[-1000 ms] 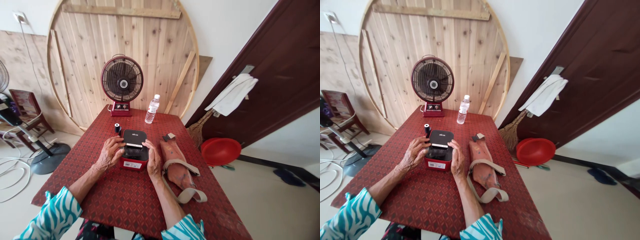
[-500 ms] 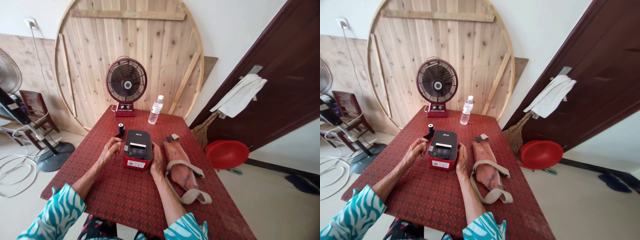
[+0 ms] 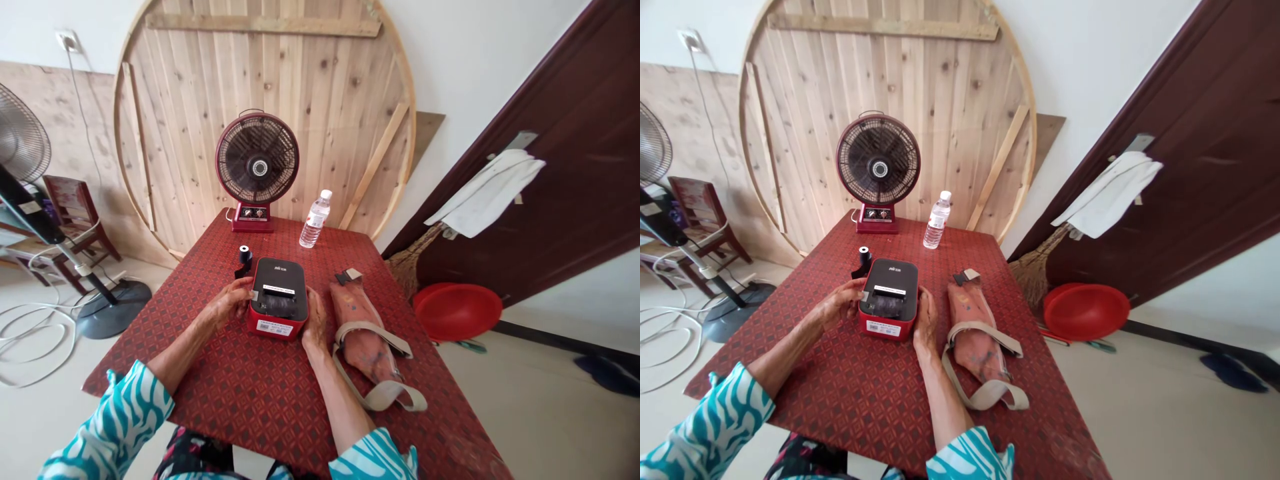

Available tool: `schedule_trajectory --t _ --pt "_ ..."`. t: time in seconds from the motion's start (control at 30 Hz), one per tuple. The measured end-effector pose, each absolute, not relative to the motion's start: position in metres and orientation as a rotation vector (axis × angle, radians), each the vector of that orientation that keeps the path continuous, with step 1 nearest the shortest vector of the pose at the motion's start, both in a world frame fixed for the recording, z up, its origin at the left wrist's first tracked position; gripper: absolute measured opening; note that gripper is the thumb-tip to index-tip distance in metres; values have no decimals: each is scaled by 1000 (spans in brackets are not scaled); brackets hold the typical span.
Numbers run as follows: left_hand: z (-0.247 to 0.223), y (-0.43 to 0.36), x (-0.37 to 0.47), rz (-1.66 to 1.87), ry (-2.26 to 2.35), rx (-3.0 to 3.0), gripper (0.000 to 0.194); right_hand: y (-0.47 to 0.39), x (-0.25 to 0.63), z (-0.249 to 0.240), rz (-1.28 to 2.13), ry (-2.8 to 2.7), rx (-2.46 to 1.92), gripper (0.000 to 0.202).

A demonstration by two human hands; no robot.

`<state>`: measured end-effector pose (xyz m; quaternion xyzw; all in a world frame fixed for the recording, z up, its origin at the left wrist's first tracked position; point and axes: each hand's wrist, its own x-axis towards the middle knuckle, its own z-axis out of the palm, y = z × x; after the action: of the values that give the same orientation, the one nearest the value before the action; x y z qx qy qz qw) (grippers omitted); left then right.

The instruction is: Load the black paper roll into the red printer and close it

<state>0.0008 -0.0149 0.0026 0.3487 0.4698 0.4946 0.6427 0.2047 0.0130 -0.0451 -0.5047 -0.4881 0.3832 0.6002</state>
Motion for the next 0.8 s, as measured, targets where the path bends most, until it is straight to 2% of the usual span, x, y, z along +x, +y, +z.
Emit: schedule_trajectory --t 0.37,0.8 --pt "-10 -8 -1 1121 1057 797 69 13 205 -51 904 -1106 -1163 51" --pt "11 -13 -6 1096 1186 993 66 17 206 -56 892 -1135 -1106 47"
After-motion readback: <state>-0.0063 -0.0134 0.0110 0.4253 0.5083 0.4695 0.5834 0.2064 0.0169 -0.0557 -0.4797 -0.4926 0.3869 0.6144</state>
